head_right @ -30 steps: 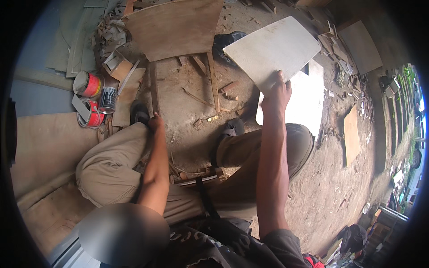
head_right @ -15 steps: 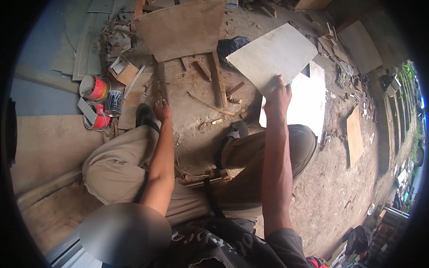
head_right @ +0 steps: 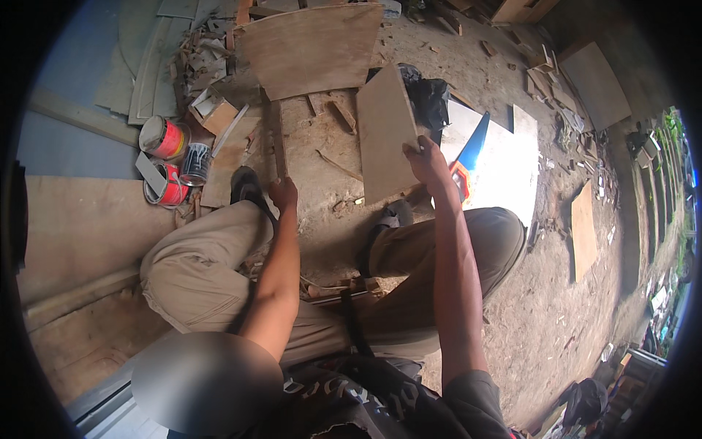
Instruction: The person sits on the floor and hammers nails into a white rectangular board. They repeatedly pick up nails, position them on the board, and strike them with a hammer.
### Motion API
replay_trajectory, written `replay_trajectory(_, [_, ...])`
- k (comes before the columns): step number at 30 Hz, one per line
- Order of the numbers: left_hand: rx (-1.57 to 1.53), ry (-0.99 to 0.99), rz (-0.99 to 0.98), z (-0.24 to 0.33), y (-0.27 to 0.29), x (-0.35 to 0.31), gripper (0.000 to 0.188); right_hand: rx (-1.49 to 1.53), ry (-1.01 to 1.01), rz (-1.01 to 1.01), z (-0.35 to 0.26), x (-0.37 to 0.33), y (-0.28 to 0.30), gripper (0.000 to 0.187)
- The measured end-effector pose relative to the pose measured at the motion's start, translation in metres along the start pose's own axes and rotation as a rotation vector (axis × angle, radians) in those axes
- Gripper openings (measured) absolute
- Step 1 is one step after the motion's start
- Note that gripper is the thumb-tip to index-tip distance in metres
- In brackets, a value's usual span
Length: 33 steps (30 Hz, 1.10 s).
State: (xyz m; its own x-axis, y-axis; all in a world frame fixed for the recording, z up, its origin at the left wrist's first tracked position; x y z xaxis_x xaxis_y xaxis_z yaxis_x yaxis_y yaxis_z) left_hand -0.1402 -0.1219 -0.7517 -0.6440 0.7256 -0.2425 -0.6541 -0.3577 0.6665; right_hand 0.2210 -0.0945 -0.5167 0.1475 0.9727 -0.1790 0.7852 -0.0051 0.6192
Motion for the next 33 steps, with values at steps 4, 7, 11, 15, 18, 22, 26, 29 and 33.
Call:
replay_trajectory(4, [-0.654,0.026,-0.066,0.044,0.014,0.006,0.043,-0.133,0.131,-0.381,-0.022,-0.002,-0.026,0.046])
replay_trajectory(7, [-1.147,0.364,-0.472,0.074,0.003,-0.022,0.029,-0.143,0.090,-0.420,0.004,0.011,-0.012,0.047])
replay_trajectory(11, [-1.368,0.381,-0.457,0.015,0.024,0.026,0.030,0.396,-0.132,-0.328,-0.005,0.025,-0.026,0.043])
replay_trajectory(15, [-1.540,0.426,-0.268,-0.011,0.020,0.013,0.032,0.789,-0.286,-0.059,0.029,0.040,-0.054,0.039])
replay_trajectory(18, [-1.543,0.515,-0.146,-0.007,-0.003,-0.015,0.033,0.321,-0.300,0.003,0.102,0.050,-0.084,0.045])
replay_trajectory(22, [-1.557,0.584,-0.015,-0.027,-0.009,-0.005,0.032,-0.241,-0.265,-0.061,0.142,0.019,-0.160,0.058])
replay_trajectory(26, [-1.253,0.667,-0.009,-0.041,-0.018,-0.032,0.034,-0.186,-0.390,-0.077,0.174,-0.015,-0.170,0.062])
replay_trajectory(29, [-0.805,0.561,0.097,-0.043,-0.014,-0.037,0.051,-0.158,-0.433,0.036,0.164,-0.001,-0.157,0.063])
replay_trajectory(33, [-0.154,0.071,0.338,-0.056,0.004,-0.019,0.073,-0.031,-0.454,0.124,0.152,0.011,-0.171,0.065])
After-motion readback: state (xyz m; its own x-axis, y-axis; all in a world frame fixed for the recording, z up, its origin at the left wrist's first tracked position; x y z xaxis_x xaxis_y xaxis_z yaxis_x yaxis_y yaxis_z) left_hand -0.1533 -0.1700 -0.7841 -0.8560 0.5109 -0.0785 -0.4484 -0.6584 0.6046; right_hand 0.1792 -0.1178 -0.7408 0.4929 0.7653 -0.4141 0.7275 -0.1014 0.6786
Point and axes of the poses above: each hand's wrist, its own x-axis towards the middle knuckle, its own y-axis out of the back of the hand, z = x × y, the point moved 3 cm from there along x, towards the middle knuckle
